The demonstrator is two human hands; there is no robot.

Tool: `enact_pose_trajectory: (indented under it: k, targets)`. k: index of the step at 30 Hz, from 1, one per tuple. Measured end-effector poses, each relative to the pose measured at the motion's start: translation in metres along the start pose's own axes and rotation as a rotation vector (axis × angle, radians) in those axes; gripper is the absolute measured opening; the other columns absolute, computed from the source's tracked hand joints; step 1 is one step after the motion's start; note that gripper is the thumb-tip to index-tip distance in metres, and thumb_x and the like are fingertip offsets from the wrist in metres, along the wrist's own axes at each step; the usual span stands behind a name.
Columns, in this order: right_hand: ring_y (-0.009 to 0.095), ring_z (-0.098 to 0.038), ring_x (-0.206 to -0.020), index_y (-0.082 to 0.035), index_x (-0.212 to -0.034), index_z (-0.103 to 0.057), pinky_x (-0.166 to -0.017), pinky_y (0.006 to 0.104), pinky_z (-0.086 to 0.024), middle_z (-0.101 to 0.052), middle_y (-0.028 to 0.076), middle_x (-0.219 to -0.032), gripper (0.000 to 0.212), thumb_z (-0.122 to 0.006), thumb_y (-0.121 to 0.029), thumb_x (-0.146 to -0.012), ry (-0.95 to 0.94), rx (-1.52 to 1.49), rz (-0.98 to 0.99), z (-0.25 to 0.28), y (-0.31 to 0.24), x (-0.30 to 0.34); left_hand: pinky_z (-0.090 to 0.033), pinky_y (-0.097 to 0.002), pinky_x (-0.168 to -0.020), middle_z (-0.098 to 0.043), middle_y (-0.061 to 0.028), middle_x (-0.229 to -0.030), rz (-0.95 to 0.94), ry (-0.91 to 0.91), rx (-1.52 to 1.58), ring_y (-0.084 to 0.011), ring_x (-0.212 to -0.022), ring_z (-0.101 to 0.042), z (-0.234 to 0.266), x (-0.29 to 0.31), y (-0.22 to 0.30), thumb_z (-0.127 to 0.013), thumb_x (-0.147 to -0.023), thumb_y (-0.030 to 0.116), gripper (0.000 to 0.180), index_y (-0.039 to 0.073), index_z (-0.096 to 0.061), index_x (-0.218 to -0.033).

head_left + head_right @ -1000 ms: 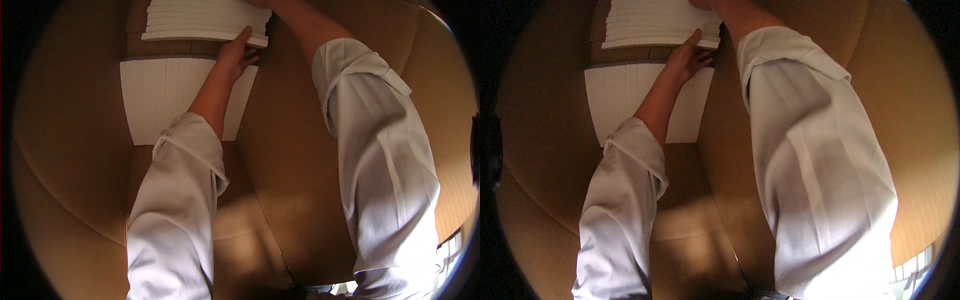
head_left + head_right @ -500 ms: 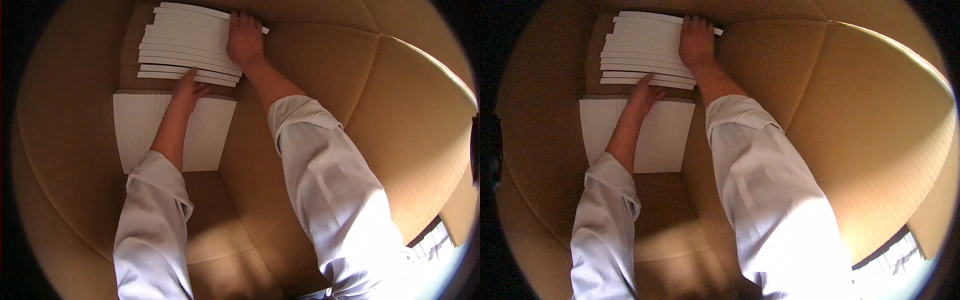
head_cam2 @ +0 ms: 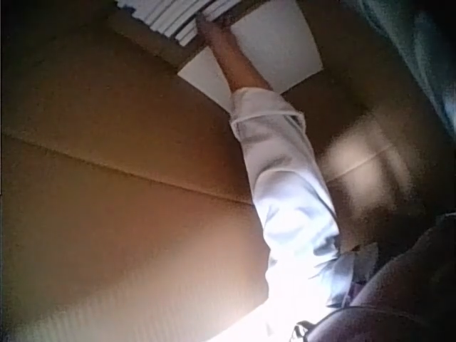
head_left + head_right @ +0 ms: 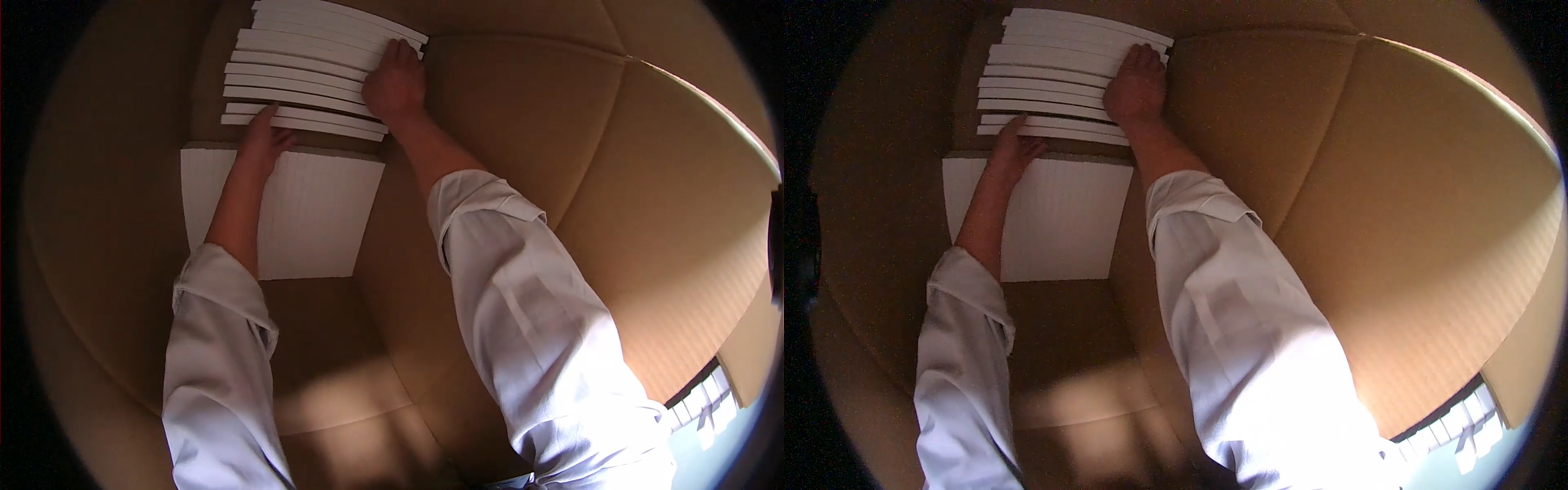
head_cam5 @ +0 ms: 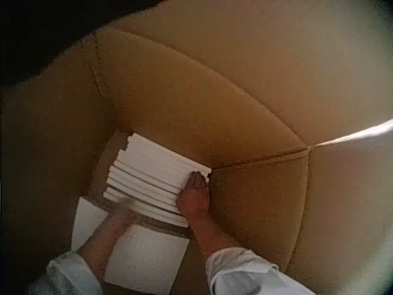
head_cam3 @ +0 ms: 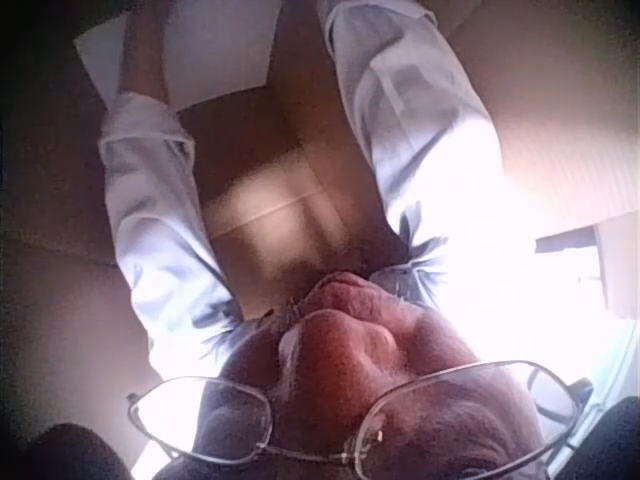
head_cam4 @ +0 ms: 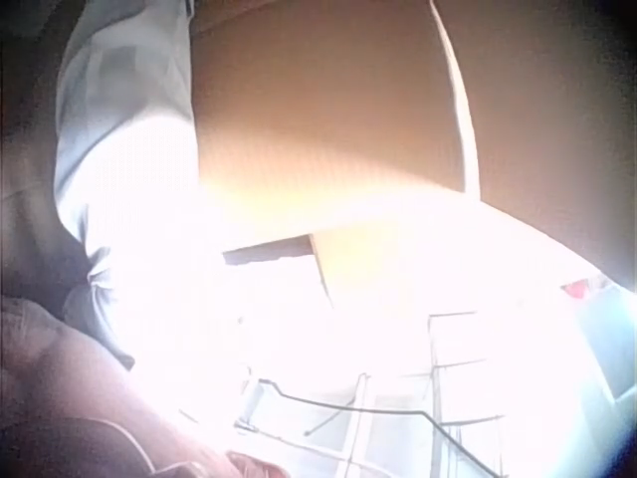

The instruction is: Packing white plastic or foam slats into a large cardboard shipping box.

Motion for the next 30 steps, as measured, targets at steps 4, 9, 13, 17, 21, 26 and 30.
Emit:
enact_pose_trajectory:
  k: [4, 9, 13, 17, 21, 26, 30]
  targets:
    - [0.038, -0.036, -0.136, 0.009, -0.143, -0.034, -0.116, 0.0475, -0.025, -0.039, 0.025, -0.145, 0.064, -0.052, -0.014, -0.086, -0.123, -0.113, 0.085, 0.000, -0.024, 0.012, -0.053, -0.0375, -0.090, -0.048, -0.0176, -0.121, -0.043, -0.024, 0.020, -0.0290, -0.105, -0.054, 0.039, -0.013, 0.017, -0.064, -0.091, 0.038, 0.062, 0.006, -0.043, -0.140]
    - [0.038, -0.035, -0.137, 0.009, -0.144, -0.032, -0.118, 0.0473, -0.023, -0.036, 0.026, -0.147, 0.065, -0.052, -0.017, -0.089, -0.114, -0.075, 0.159, -0.013, -0.032, 0.020, -0.054, -0.0371, -0.089, -0.049, -0.0157, -0.122, -0.068, 0.099, 0.001, -0.0281, -0.105, -0.054, 0.049, -0.024, 0.028, -0.066, -0.089, 0.038, 0.062, 0.007, -0.044, -0.139]
    - [0.039, -0.029, -0.141, 0.009, -0.145, -0.031, -0.119, 0.0471, -0.020, -0.031, 0.027, -0.151, 0.064, -0.049, -0.023, -0.093, -0.151, -0.021, 0.074, -0.025, -0.021, 0.020, -0.053, -0.0374, -0.092, -0.047, -0.0136, -0.127, -0.116, 0.082, -0.086, -0.0273, -0.109, -0.053, 0.048, -0.016, 0.047, -0.067, -0.089, 0.040, 0.064, 0.008, -0.044, -0.140]
    - [0.039, -0.022, -0.145, 0.009, -0.148, -0.025, -0.120, 0.0469, -0.018, -0.024, 0.026, -0.155, 0.073, -0.045, -0.041, -0.099, -0.186, -0.063, 0.046, -0.029, -0.028, 0.018, -0.053, -0.0358, -0.092, -0.052, -0.0114, -0.128, -0.193, 0.185, -0.091, -0.0269, -0.107, -0.056, 0.072, -0.011, 0.070, -0.069, -0.087, 0.043, 0.068, 0.007, -0.046, -0.140]
    - [0.038, -0.020, -0.146, 0.008, -0.150, -0.021, -0.121, 0.0463, -0.018, -0.021, 0.025, -0.157, 0.080, -0.044, -0.050, -0.099, -0.220, -0.059, 0.025, -0.031, -0.026, 0.016, -0.052, -0.0361, -0.092, -0.057, -0.0115, -0.127, -0.240, 0.069, -0.280, -0.0262, -0.107, -0.059, 0.058, -0.014, 0.070, -0.067, -0.087, 0.050, 0.071, 0.004, -0.049, -0.138]
    - [0.037, -0.017, -0.148, 0.008, -0.151, -0.019, -0.121, 0.0452, -0.018, -0.017, 0.023, -0.159, 0.079, -0.043, -0.048, -0.101, -0.310, -0.037, 0.031, -0.030, -0.029, 0.018, -0.047, -0.0401, -0.099, -0.058, -0.0163, -0.132, -0.188, 0.176, -0.630, -0.0295, -0.114, -0.059, 0.071, -0.023, 0.088, -0.059, -0.088, 0.060, 0.078, -0.001, -0.050, -0.137]
    - [0.037, -0.022, -0.146, 0.008, -0.149, -0.025, -0.119, 0.0445, -0.023, -0.023, 0.024, -0.157, 0.077, -0.046, -0.047, -0.099, -0.211, -0.042, 0.007, -0.028, -0.022, 0.013, -0.043, -0.0399, -0.103, -0.056, -0.0219, -0.135, -0.412, 0.348, -1.161, -0.0347, -0.121, -0.057, 0.038, -0.018, 0.136, -0.060, -0.088, 0.056, 0.076, -0.001, -0.050, -0.137]
Point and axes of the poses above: each hand's wrist, its own x-axis away from the middle knuckle, its own z-axis out of the back of the hand, y = z × x, the point moved 7 cm from there along -x, towards the middle knuckle
